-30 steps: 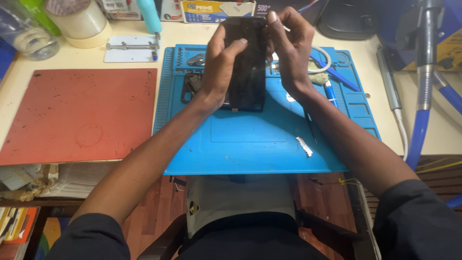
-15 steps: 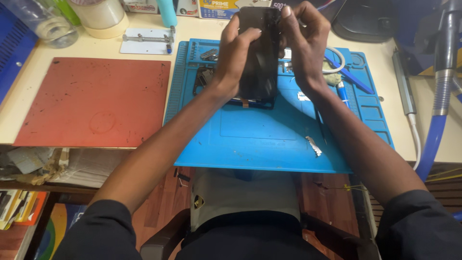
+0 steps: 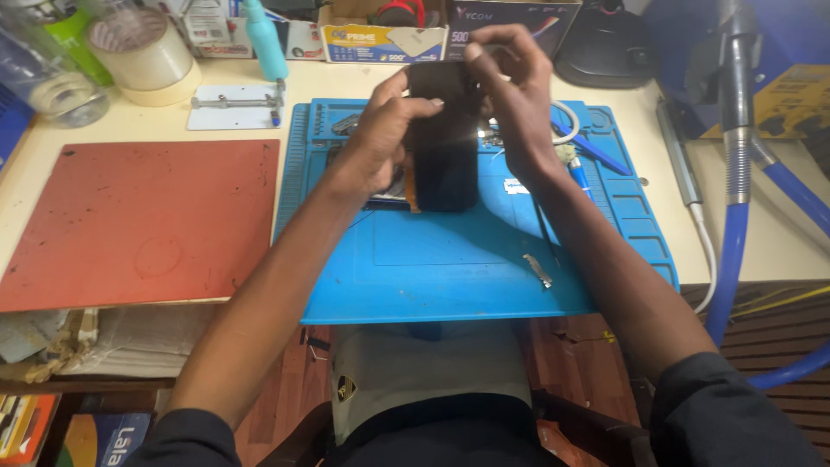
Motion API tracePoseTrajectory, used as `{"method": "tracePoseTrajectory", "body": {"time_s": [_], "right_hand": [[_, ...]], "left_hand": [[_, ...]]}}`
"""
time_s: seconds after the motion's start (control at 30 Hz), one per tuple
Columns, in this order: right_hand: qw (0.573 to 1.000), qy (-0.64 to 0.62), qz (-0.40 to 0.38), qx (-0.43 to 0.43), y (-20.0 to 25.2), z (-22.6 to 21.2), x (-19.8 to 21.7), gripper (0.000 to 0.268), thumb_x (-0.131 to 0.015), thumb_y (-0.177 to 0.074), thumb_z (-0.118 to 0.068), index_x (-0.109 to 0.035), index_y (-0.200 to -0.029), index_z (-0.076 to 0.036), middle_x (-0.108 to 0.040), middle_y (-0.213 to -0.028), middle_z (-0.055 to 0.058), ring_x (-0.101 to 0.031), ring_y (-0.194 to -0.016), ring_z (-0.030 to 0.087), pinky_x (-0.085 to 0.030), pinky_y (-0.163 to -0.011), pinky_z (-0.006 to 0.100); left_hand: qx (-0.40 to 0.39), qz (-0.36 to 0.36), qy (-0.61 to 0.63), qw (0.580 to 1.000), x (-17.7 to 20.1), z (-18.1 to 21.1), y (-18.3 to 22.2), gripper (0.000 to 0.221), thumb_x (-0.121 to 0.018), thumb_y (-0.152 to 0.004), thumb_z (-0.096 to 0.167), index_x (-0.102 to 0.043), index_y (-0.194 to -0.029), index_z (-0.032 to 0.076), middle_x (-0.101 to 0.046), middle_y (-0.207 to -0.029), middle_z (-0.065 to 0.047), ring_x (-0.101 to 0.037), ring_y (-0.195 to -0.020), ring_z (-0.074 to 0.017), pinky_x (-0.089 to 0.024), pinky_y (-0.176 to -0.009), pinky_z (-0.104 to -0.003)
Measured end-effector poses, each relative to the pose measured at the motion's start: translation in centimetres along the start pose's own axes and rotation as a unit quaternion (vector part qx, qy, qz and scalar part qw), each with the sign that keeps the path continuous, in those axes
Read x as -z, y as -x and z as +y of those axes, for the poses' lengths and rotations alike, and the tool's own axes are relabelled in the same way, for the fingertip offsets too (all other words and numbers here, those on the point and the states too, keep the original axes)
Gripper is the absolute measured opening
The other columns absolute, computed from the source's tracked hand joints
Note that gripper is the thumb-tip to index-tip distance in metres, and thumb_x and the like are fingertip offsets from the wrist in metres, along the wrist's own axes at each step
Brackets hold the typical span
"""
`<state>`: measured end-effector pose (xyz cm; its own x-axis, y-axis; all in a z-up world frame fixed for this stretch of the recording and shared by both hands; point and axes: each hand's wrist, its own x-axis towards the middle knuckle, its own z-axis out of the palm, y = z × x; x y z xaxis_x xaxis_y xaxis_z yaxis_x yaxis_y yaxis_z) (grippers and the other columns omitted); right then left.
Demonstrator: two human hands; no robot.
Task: The person disassembles a mobile phone by removing the back panel and then taking out internal components including a battery and several circuit boards by hand.
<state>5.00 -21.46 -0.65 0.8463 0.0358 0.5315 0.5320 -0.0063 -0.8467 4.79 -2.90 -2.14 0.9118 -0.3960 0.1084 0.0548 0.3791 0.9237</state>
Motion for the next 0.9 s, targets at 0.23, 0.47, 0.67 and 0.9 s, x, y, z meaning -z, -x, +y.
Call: {"method": "tracePoseTrajectory", "body": {"time_s": [0.23, 0.47, 0.67, 0.9], "right_hand": [[0.995, 0.038, -0.059, -0.074, 0.0, -0.2, 0.2, 0.024, -0.070, -0.099, -0.024, -0.072, -0.110, -0.003, -0.064, -0.075, -0.003, -0.053, -0.059, 0.003, -0.039, -0.050, 0.020], [0.984, 0.015, -0.119, -0.128, 0.4, -0.8, 0.0, 0.032, -0.067, -0.100, -0.033, -0.070, -0.093, -0.003, -0.063, -0.075, -0.003, -0.056, -0.062, 0.004, -0.043, -0.053, 0.023], [0.986, 0.020, -0.121, -0.110, 0.7, -1.8, 0.2, 0.032, -0.070, -0.100, -0.033, -0.072, -0.095, -0.001, -0.062, -0.076, -0.002, -0.055, -0.062, 0.005, -0.046, -0.056, 0.025], [0.977, -0.008, -0.155, -0.146, 0.4, -1.4, 0.6, 0.035, -0.065, -0.101, -0.036, -0.072, -0.093, -0.002, -0.065, -0.076, 0.000, -0.057, -0.066, 0.006, -0.047, -0.059, 0.025]], "left_hand": [[0.019, -0.003, -0.006, 1.000, 0.0, 0.3, 0.5, 0.042, -0.056, -0.085, 0.009, -0.055, -0.127, 0.005, -0.068, -0.110, -0.013, -0.074, -0.092, -0.0203, -0.067, -0.067, -0.037], [0.032, 0.017, 0.059, 0.998, 1.2, -0.2, 0.0, 0.046, -0.051, -0.077, 0.010, -0.058, -0.121, 0.000, -0.068, -0.103, -0.017, -0.072, -0.090, -0.0251, -0.065, -0.080, -0.040], [0.059, 0.025, 0.116, 0.991, 1.2, 0.1, 0.2, 0.053, -0.042, -0.085, 0.030, -0.062, -0.121, -0.005, -0.072, -0.103, -0.020, -0.073, -0.092, -0.0284, -0.064, -0.080, -0.043], [0.060, 0.050, 0.121, 0.990, 1.8, -0.8, -0.1, 0.093, -0.028, -0.090, 0.072, -0.062, -0.132, -0.004, -0.072, -0.111, -0.022, -0.074, -0.103, -0.0278, -0.064, -0.090, -0.046]]}}
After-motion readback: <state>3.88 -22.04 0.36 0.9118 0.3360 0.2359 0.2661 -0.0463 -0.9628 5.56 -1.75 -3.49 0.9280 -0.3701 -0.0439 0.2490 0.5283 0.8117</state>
